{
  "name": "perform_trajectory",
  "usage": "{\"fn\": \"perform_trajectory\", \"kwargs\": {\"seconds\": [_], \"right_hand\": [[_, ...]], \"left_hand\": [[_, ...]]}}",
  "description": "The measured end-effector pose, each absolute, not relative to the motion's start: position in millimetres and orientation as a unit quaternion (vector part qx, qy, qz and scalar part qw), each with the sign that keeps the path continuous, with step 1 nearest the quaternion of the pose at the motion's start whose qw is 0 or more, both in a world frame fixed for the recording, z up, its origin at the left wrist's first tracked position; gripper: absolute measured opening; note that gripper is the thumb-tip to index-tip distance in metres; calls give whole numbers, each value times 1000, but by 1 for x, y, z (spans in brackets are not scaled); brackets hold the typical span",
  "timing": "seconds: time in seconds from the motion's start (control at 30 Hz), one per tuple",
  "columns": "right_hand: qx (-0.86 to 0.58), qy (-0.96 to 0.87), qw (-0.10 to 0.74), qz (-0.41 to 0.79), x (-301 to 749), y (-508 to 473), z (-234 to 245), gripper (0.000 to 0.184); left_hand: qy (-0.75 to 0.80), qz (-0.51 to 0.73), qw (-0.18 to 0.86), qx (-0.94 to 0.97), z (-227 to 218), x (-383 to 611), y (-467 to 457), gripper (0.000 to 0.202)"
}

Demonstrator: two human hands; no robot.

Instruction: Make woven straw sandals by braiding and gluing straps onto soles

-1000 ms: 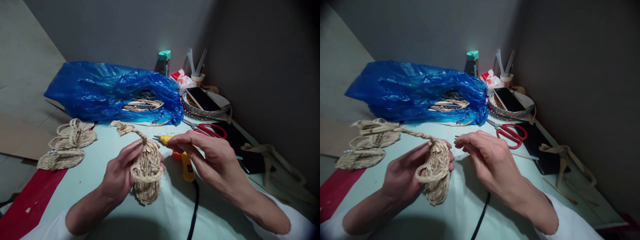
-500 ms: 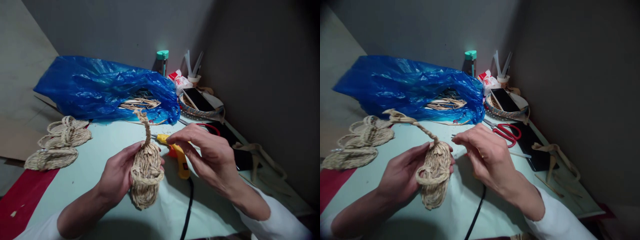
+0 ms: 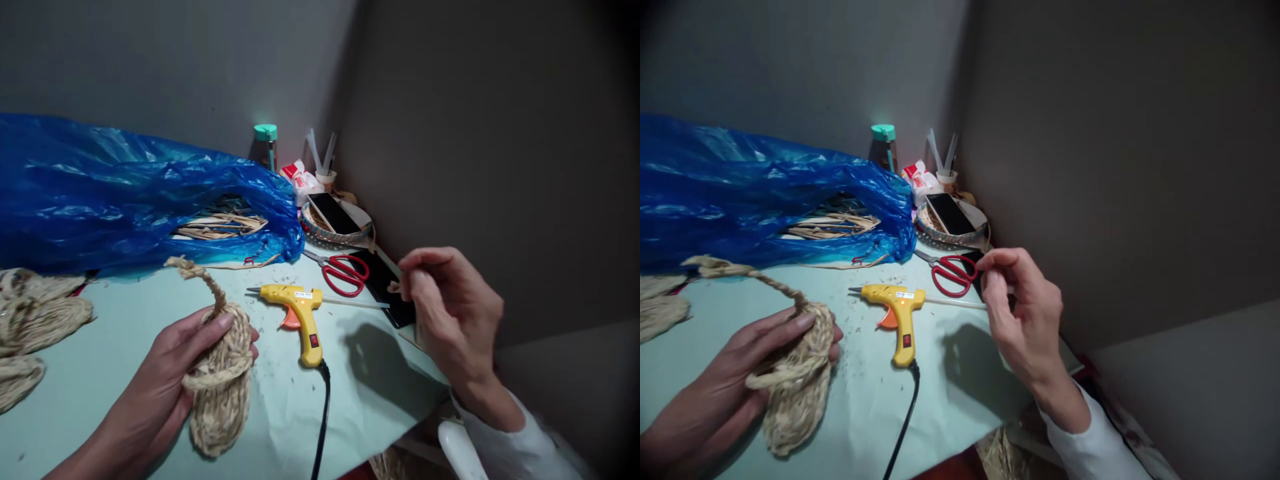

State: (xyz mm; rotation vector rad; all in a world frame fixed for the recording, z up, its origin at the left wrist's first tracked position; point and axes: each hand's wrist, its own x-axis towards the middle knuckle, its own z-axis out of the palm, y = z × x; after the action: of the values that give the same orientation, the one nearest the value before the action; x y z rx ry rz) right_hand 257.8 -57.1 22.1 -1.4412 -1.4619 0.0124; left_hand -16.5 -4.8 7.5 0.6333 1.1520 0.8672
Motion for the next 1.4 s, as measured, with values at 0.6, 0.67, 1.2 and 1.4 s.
{"fn": "perform_trajectory", "kwargs": {"seconds": [0.6,0.67,1.2,1.4], "right_hand": [[-628,-771,-6,-106,266,31,-16,14],[-630,-768,22,-112,269,32,-18,13],[-447,-844,297,-6,264,-13,27,35],[-383,-893,231,50,241,-19,20,47]], "left_hand": [[393,406,782,264,10,-23,-5,14],[381,412,796,229,11,-24,-3,18],[368,415,812,182,10,-30,7,26],[358,388,834,161,12,-26,3,37]]}}
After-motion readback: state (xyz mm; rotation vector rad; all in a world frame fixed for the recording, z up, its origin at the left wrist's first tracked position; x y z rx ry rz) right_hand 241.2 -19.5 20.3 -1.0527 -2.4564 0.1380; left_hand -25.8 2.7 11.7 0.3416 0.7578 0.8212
